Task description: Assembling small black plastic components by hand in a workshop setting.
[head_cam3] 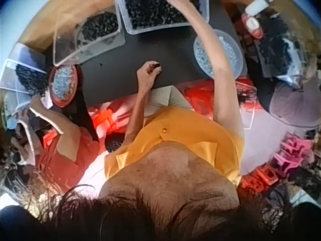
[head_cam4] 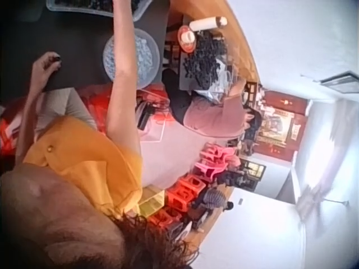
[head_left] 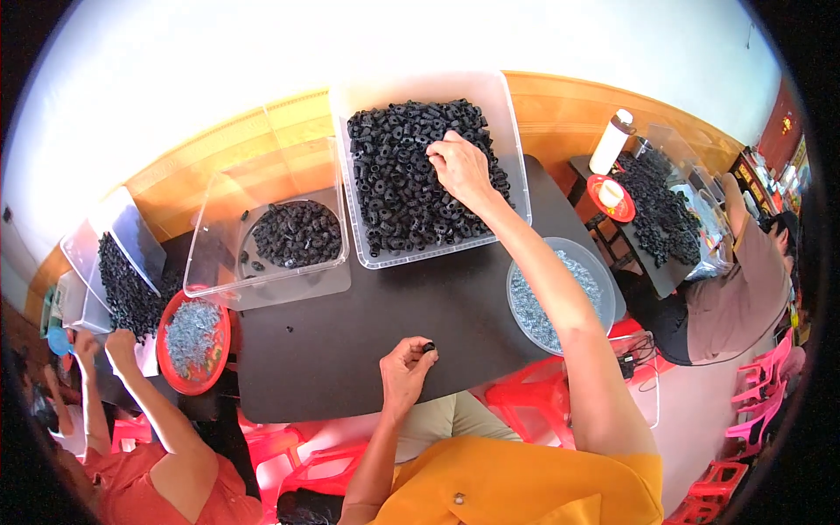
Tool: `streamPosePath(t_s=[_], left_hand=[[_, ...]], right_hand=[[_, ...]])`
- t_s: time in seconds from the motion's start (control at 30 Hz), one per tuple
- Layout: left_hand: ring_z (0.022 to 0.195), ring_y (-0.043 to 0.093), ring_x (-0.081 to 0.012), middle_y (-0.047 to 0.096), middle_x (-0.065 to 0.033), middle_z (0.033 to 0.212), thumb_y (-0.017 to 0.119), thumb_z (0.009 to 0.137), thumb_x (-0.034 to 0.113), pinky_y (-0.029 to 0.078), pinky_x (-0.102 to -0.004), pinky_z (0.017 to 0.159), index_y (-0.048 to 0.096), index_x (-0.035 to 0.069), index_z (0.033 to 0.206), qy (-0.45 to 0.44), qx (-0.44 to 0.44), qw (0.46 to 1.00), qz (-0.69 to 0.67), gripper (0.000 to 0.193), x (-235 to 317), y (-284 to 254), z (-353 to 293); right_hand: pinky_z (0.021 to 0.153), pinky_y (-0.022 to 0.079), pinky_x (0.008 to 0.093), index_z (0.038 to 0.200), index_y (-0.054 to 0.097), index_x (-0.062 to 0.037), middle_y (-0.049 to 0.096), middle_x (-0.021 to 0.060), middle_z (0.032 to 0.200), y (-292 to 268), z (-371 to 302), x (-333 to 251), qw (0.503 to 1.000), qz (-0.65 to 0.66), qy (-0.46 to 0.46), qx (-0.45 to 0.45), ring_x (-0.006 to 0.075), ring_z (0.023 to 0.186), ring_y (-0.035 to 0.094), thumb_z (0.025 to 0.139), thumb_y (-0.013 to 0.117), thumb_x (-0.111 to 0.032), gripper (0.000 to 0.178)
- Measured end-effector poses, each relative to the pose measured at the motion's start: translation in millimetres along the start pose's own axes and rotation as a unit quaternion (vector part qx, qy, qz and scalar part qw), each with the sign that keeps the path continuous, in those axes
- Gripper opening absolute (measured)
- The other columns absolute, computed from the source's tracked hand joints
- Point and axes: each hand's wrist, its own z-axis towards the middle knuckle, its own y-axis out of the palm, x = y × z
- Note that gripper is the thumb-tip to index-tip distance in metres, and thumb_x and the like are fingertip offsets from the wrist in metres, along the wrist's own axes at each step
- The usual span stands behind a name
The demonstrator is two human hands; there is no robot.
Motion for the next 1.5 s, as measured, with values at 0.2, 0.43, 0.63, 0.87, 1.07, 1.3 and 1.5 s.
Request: streamPosePath(t_s=[0.2,0.43,0.63,0.87,1.07,1.3,1.5], left_hand=[[0.070,0.059,-0.0080,0.063,-0.0036,0.078,0.062,0.076,-0.003,0.049,-0.0213,0.066,0.060,-0.002,0.091,-0.007,0.009,1.000,0.005,0.015,0,-2,-2],[0.073,0.058,-0.0071,0.063,-0.0034,0.082,0.062,0.077,-0.005,0.048,-0.0209,0.068,0.060,-0.002,0.090,0.005,0.010,0.998,-0.056,0.014,-2,-4,2],[0.077,0.058,-0.0081,0.063,-0.0030,0.085,0.063,0.075,-0.007,0.046,-0.0202,0.071,0.060,-0.001,0.090,0.017,0.013,0.994,-0.106,0.016,4,-1,2],[0.072,0.058,-0.0080,0.062,-0.0029,0.080,0.062,0.073,-0.010,0.047,-0.0206,0.068,0.060,0.000,0.089,0.011,0.032,0.998,-0.052,0.019,1,-8,-3],[0.072,0.060,-0.0105,0.062,-0.0055,0.081,0.060,0.076,-0.008,0.050,-0.0228,0.069,0.059,-0.001,0.090,0.016,0.017,0.998,-0.052,0.015,3,-5,1],[0.077,0.059,-0.0103,0.061,-0.0037,0.084,0.064,0.075,-0.004,0.049,-0.0228,0.071,0.060,-0.002,0.089,-0.016,-0.022,1.000,-0.014,0.015,20,26,10],[0.074,0.061,-0.0159,0.053,-0.0078,0.100,0.067,0.071,0.000,0.052,-0.0256,0.064,0.062,0.003,0.089,0.087,-0.138,0.980,0.111,0.019,20,120,24]], right_hand=[[0.066,0.048,0.0422,0.077,0.064,-0.0067,0.054,0.0117,0.082,15,13,-6,0.992,-0.102,0.010,-0.075,0.0303,0.079,0.059,0.070,0.067,-0.011,0.009],[0.070,0.049,0.0423,0.075,0.062,-0.0067,0.055,0.0132,0.086,25,27,1,0.985,-0.148,-0.013,-0.086,0.0302,0.083,0.060,0.072,0.067,-0.015,0.010],[0.066,0.048,0.0398,0.077,0.060,-0.0027,0.060,0.0124,0.078,3,13,0,0.998,-0.040,-0.003,-0.047,0.0291,0.076,0.061,0.076,0.063,-0.011,0.009],[0.049,0.043,0.0200,0.082,0.062,-0.0024,0.054,-0.0004,0.064,-113,-69,12,0.862,0.437,0.219,-0.135,0.0079,0.052,0.051,0.084,0.054,-0.012,0.013],[0.045,0.035,0.0203,0.076,0.052,-0.0082,0.052,-0.0003,0.073,-160,-203,74,0.576,0.600,0.545,-0.106,0.0077,0.058,0.046,0.086,0.050,-0.022,0.017],[0.051,0.039,0.0278,0.085,0.062,-0.0093,0.052,0.0032,0.063,-149,-241,66,0.933,0.126,0.294,-0.163,0.0122,0.056,0.048,0.071,0.069,-0.014,0.016],[0.057,0.046,0.0385,0.079,0.061,-0.0084,0.061,0.0117,0.077,-131,-237,55,0.977,-0.036,0.163,-0.135,0.0287,0.064,0.059,0.068,0.064,-0.008,0.012]])
